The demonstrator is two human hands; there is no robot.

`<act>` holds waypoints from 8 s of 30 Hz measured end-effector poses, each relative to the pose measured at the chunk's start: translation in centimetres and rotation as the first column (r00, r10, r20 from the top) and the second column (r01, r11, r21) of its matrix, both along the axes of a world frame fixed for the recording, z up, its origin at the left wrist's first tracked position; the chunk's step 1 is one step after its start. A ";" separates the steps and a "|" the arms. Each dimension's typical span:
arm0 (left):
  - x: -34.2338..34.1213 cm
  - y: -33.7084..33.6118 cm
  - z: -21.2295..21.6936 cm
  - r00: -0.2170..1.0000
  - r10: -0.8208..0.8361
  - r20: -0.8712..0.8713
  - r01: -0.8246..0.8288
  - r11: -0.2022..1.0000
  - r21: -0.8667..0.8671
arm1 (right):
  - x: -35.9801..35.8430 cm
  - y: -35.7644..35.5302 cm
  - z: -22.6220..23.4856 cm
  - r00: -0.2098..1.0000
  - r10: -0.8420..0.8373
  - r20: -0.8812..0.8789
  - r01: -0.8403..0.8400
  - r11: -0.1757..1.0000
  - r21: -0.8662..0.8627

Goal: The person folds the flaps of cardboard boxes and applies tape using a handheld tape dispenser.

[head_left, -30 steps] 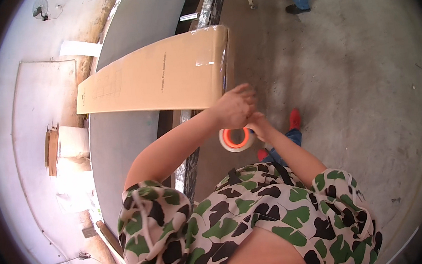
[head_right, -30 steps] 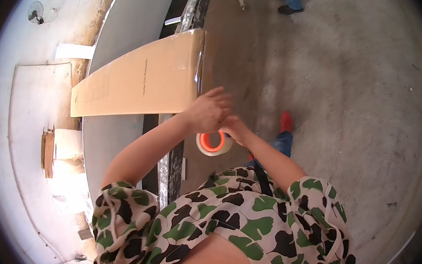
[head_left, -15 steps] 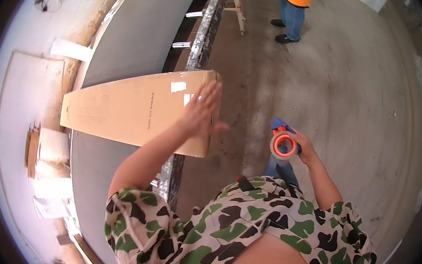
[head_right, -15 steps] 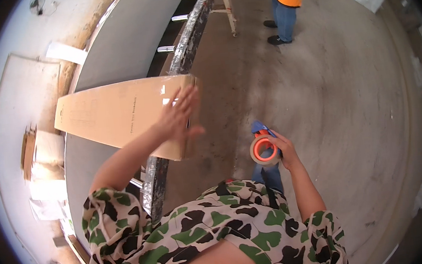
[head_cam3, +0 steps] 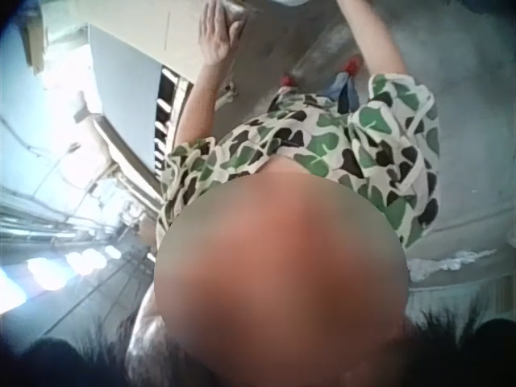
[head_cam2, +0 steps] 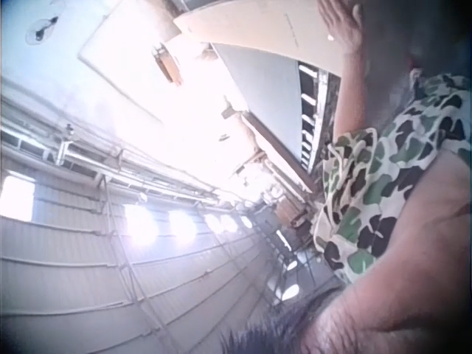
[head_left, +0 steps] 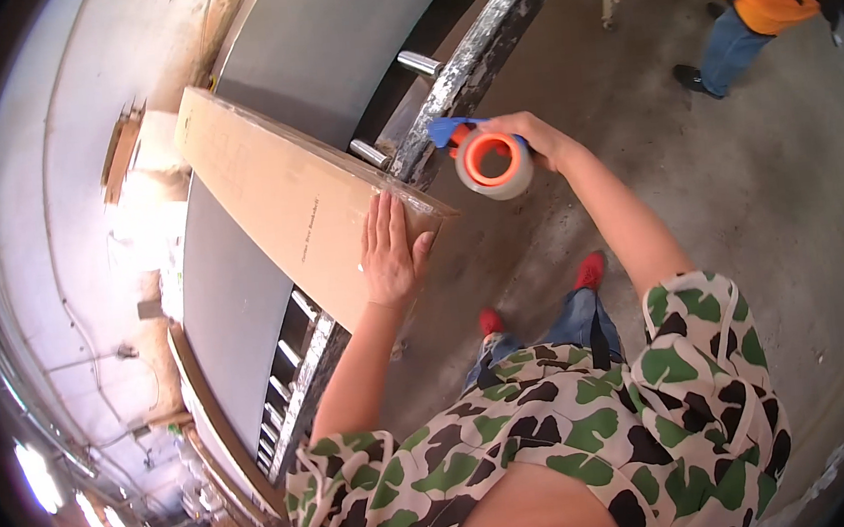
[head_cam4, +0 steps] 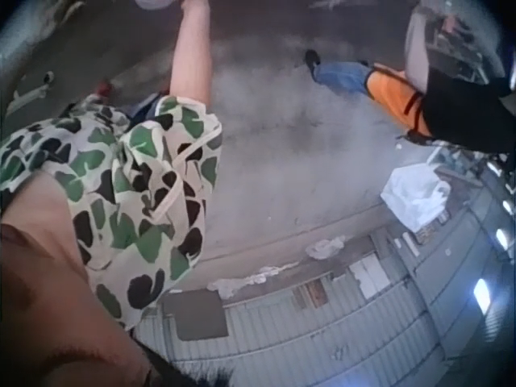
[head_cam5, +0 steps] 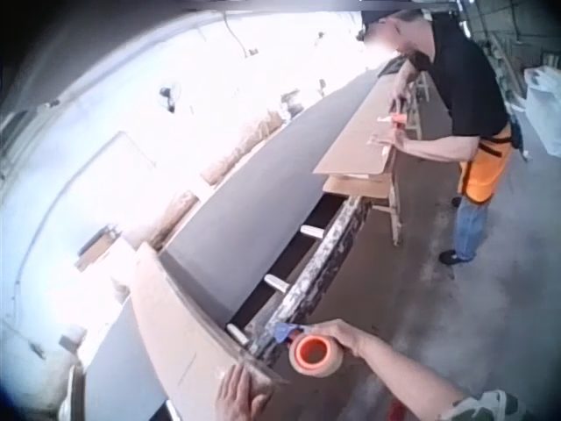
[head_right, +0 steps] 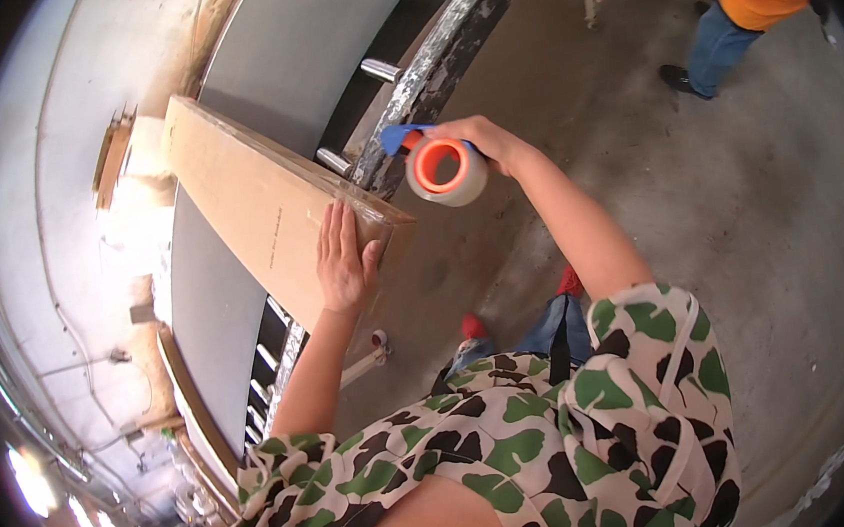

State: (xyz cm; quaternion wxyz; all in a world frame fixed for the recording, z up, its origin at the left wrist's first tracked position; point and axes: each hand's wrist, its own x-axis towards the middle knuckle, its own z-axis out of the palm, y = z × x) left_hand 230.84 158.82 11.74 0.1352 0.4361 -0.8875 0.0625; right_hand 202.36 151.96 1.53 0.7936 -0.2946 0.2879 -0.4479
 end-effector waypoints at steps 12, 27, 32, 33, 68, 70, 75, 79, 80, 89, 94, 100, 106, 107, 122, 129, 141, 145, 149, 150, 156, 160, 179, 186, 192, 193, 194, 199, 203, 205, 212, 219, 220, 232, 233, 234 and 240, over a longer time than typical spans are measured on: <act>0.6 1.4 0.3 0.986 0.118 0.115 -0.123 0.992 0.040 | 5.8 15.6 -0.7 0.835 0.164 -0.525 -0.382 0.860 -0.340; -2.1 -2.1 1.1 0.818 -0.182 0.545 -0.095 0.893 0.441 | -4.7 18.8 -10.1 0.461 0.213 -0.862 -0.356 0.934 0.040; -0.5 2.0 2.5 0.930 0.079 0.359 -0.152 0.971 0.182 | -25.9 34.4 -17.5 0.128 0.276 -0.953 0.847 0.469 0.250; -0.8 2.1 3.0 0.898 0.133 0.420 -0.233 0.953 0.195 | -29.2 37.5 -14.6 0.105 0.335 -0.936 0.903 0.362 0.230; -109.4 -2.8 -10.3 0.258 -0.966 -0.033 0.541 0.116 0.833 | -80.8 50.8 -27.2 0.634 -0.049 -0.772 0.754 0.263 0.602; -113.0 -4.2 -11.8 0.358 -0.934 -0.008 0.511 0.189 0.839 | -88.4 42.5 -16.1 0.497 -0.062 -0.865 0.844 0.266 0.466; -128.3 -6.4 -13.0 0.260 -0.966 0.019 0.425 0.132 0.896 | -105.6 38.9 -10.7 0.450 -0.361 -0.817 0.886 0.299 0.355; -142.9 -8.0 -16.7 0.145 -0.983 0.110 0.464 0.166 0.870 | -120.0 35.1 -9.1 0.414 -0.268 -0.870 0.900 0.266 0.346; -145.8 -8.7 -15.3 0.158 -0.984 0.080 0.506 0.150 0.850 | -123.0 34.1 -8.6 0.414 -0.262 -0.872 0.899 0.269 0.346; -169.5 -18.5 -13.6 0.370 -0.923 -0.109 0.632 0.164 0.758 | -147.2 23.3 -15.2 0.556 -0.196 -0.808 0.821 0.281 0.497; -175.3 -30.4 -15.9 0.584 -0.797 0.155 0.279 0.376 0.884 | -162.2 19.2 -18.8 0.617 -0.095 -0.781 0.763 0.316 0.564; -173.9 -45.5 -22.9 0.974 -0.184 0.132 0.010 0.618 0.786 | -187.5 8.5 -16.8 0.436 -0.099 -0.895 0.775 0.547 0.317; -174.5 -54.3 -32.0 0.916 -0.076 0.393 -0.317 0.461 0.828 | -208.2 -10.6 -13.3 0.151 -0.452 -0.879 0.945 0.326 -0.005; -175.6 -55.3 -32.3 0.886 -0.137 0.443 -0.348 0.435 0.830 | -208.6 -15.7 -9.4 0.233 -0.539 -0.810 0.960 0.260 0.103; -242.8 -83.1 -24.7 0.914 -0.377 0.152 0.160 0.676 0.719 | -220.0 -13.6 -11.0 -0.039 -0.999 -0.011 0.849 -0.039 0.526; -260.1 -74.4 -28.0 0.779 -0.580 0.237 0.125 0.514 0.848 | -241.3 -16.4 -9.3 -0.010 -0.943 0.332 0.944 0.101 0.315; -297.1 -72.5 -24.4 0.727 -0.678 0.109 0.329 0.483 0.811 | -266.8 -9.4 -3.8 -0.317 -0.854 0.412 0.948 -0.280 0.148; -316.8 -69.2 -18.4 0.623 -0.776 -0.102 0.649 0.439 0.621 | -272.6 -7.1 -4.0 -0.582 -0.766 0.274 0.810 -0.517 0.277; -338.0 -57.8 -11.1 0.450 -0.855 -0.257 0.795 0.252 0.552 | -279.8 -6.4 -0.5 -0.699 -0.676 0.236 0.714 -0.639 0.286; -342.3 -53.9 -9.4 0.343 -0.904 -0.257 0.832 0.166 0.529 | -281.3 -6.4 0.3 -0.738 -0.656 0.157 0.670 -0.686 0.284; -359.5 -33.5 -7.0 -0.268 -0.948 -0.173 0.919 -0.305 0.249 | -286.4 -4.6 -2.9 -0.853 -0.503 0.141 0.521 -0.797 0.305; -367.0 -23.1 -5.7 -0.366 -0.930 0.023 0.909 -0.352 0.224 | -292.9 -1.8 -5.5 -0.830 -0.404 0.384 0.517 -0.815 0.262; -395.7 -7.4 -14.6 -0.731 -0.610 0.307 0.629 -0.776 -0.044 | -303.5 -26.7 -1.5 -0.781 0.575 0.244 -0.461 -0.794 0.396; -392.5 -10.4 -4.2 -0.875 -0.456 0.161 0.467 -0.884 0.037 | -311.1 -38.5 -2.4 -0.803 0.581 0.129 -0.542 -0.804 0.244; -385.5 -24.1 8.1 -0.951 -0.277 0.137 0.298 -0.938 0.178 | -312.6 -46.1 -5.8 -0.743 0.647 0.171 -0.594 -0.755 0.278; -383.2 -23.6 9.4 -0.977 -0.207 0.056 0.214 -0.942 0.259 | -310.6 -45.7 -6.1 -0.722 0.663 0.199 -0.596 -0.741 0.309; -382.0 -26.3 11.5 -0.982 -0.187 -0.006 0.173 -0.917 0.361 | -310.5 -47.9 -4.0 -0.698 0.708 0.107 -0.641 -0.684 0.348; -379.0 -33.9 13.4 -0.978 -0.207 0.007 0.171 -0.786 0.594 | -308.6 -62.7 -6.6 -0.565 0.776 0.278 -0.741 -0.626 0.243; -378.9 -42.6 12.5 -0.910 -0.403 0.094 0.345 -0.613 0.711 | -309.6 -73.6 -8.8 -0.423 0.815 0.395 -0.781 -0.550 0.297; -378.0 -47.6 13.6 -0.906 -0.412 0.096 0.346 -0.589 0.730 | -309.5 -77.0 -9.3 -0.321 0.870 0.374 -0.795 -0.462 0.394; -370.6 -56.9 17.3 -0.801 -0.583 -0.133 0.245 -0.523 0.816 | -301.5 -78.5 -7.5 -0.356 0.808 0.470 -0.799 -0.524 0.296; -367.0 -60.5 11.9 -0.730 -0.405 -0.550 -0.138 -0.701 0.700 | -288.9 -76.2 -4.2 -0.505 0.608 0.612 -0.729 -0.681 0.075; -369.2 -56.9 7.1 -0.800 -0.279 -0.531 -0.166 -0.748 0.643 | -287.0 -77.1 -3.7 -0.518 0.648 0.558 -0.754 -0.654 0.060; -346.2 -45.4 -5.5 -0.729 -0.597 -0.333 0.170 -0.630 0.757 | -271.5 -81.6 -2.9 -0.510 0.761 0.402 -0.749 -0.622 0.227; -344.1 -46.4 -4.0 -0.746 -0.592 -0.305 0.229 -0.659 0.717 | -270.7 -82.1 -3.1 -0.495 0.763 0.416 -0.738 -0.622 0.263; -343.9 -46.9 -4.2 -0.776 -0.572 -0.265 0.277 -0.687 0.672 | -270.0 -82.9 -3.4 -0.482 0.765 0.427 -0.722 -0.623 0.300; -338.4 -56.2 2.2 -0.840 -0.531 0.113 0.528 -0.749 0.400 | -263.5 -84.1 -7.3 -0.529 0.663 0.530 -0.606 -0.732 0.311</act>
